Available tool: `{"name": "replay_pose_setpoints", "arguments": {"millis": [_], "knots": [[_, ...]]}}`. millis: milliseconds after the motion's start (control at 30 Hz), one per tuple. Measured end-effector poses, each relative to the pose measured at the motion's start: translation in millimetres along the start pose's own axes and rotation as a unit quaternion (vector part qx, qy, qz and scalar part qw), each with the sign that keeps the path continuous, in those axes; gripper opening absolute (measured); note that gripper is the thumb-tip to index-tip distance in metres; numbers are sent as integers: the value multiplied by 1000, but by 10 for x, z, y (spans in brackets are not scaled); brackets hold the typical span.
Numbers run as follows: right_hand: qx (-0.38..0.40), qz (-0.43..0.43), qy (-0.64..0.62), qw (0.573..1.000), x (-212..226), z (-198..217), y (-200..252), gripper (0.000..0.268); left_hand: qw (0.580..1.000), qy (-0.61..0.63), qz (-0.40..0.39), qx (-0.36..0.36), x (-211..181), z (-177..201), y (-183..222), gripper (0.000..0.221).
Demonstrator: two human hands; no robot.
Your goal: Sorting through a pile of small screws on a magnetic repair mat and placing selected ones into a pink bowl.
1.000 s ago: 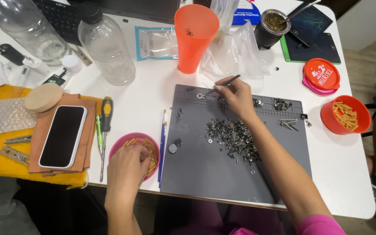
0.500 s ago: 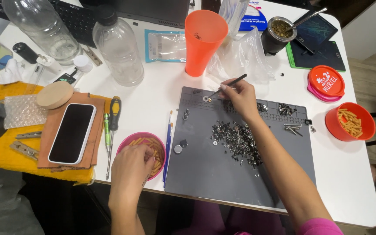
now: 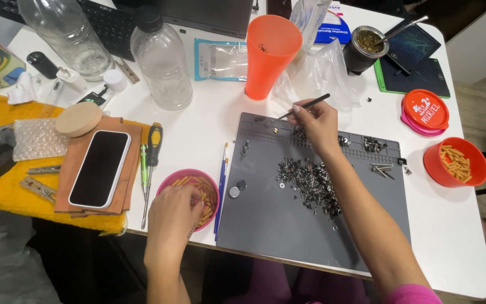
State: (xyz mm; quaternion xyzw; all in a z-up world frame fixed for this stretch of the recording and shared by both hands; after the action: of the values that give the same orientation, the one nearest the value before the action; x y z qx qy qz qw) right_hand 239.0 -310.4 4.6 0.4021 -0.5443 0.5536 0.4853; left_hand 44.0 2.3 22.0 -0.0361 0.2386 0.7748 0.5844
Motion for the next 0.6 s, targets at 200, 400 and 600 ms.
{"name": "replay_pose_setpoints", "arguments": {"millis": [200, 400, 600], "knots": [[-45, -11, -10, 999, -233, 64, -121, 12, 1000, -5, 0, 5, -3, 18, 6, 18], [-51, -36, 29, 998, -230, 65, -95, 12, 1000, 0, 6, 7, -7, 40, 24, 18], [-40, -18, 13, 999, -257, 216, -103, 16, 1000, -9, 8, 13, 16, 9, 3, 16]]}}
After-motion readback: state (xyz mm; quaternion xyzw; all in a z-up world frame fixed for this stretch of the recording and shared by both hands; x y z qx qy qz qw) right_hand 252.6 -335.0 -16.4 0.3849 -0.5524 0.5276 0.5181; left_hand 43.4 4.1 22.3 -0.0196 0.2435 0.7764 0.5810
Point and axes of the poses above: each hand's wrist, its own y-axis away from the middle knuckle, its own z-axis out of the back of the hand, x = y × z, the point moved 5 cm from there along -y, towards the middle knuckle, and after that the axes turned 8 degrees about z, right-handed, at the moved point
